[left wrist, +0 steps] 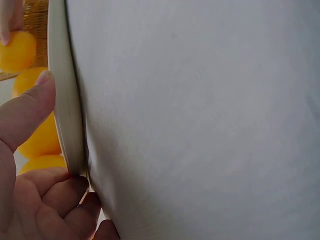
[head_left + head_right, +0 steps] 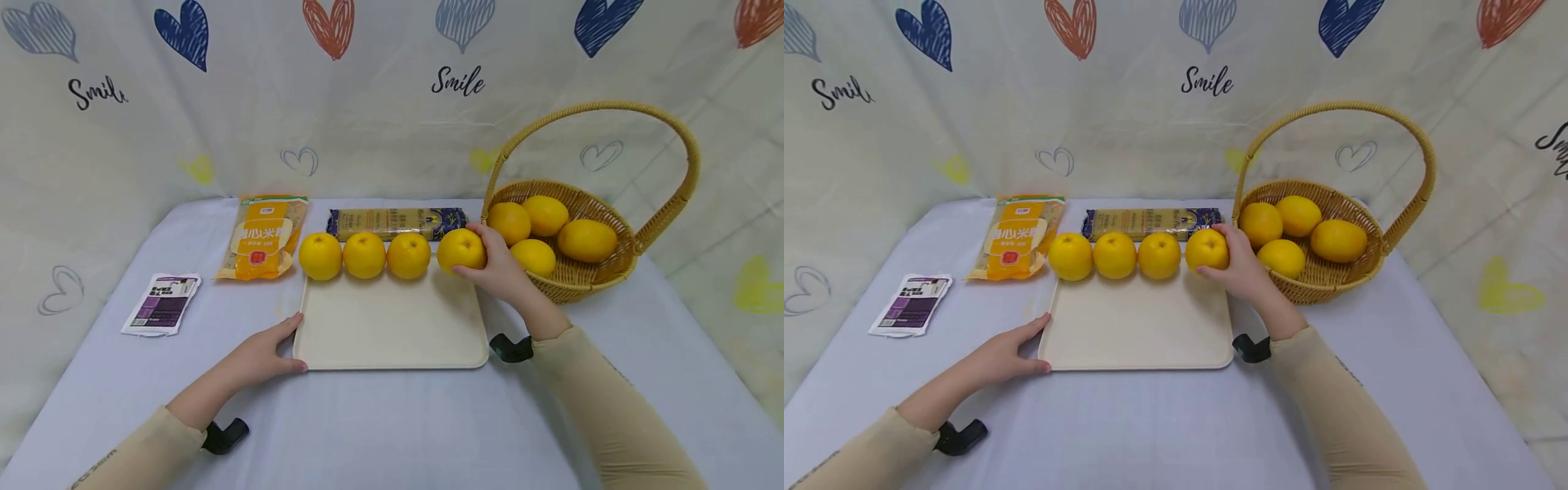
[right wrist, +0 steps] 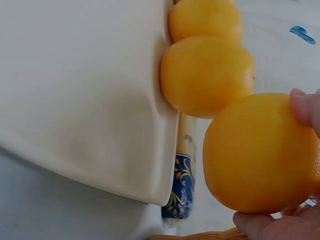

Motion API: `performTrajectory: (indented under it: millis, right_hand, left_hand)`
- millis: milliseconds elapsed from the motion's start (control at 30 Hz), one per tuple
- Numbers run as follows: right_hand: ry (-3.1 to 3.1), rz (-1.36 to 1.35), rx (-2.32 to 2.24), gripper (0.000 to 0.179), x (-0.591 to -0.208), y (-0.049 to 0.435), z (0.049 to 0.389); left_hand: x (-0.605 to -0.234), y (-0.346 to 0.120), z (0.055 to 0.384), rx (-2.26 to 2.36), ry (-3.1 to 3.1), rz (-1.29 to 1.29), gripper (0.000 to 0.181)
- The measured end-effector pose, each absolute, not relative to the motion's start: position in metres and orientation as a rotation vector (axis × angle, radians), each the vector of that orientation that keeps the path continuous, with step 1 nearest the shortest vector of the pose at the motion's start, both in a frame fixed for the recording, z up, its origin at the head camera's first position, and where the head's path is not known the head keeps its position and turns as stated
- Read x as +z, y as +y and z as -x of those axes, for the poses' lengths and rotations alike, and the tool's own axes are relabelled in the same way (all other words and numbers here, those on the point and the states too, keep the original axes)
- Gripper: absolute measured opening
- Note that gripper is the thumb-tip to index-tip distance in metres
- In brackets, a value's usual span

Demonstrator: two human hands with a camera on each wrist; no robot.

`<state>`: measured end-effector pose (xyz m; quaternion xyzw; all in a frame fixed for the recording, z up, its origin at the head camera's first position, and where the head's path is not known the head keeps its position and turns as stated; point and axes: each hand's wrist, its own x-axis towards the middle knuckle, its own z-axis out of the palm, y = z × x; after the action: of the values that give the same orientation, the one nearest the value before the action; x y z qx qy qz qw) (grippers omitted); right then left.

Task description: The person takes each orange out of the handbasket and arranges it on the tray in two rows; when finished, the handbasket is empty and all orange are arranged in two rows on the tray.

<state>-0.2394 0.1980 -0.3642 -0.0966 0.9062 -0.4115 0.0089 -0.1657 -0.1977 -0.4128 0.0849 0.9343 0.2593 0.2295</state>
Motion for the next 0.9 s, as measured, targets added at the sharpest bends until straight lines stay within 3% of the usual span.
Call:
performTrajectory:
  millis: [900]
  right_hand:
    - [2.709,0.262,-1.27,0.082,-0.392,0.198,0.258]
  left_hand:
    - [-0.414,-0.197,0.166,0.697,2.579,-0.233,0.098]
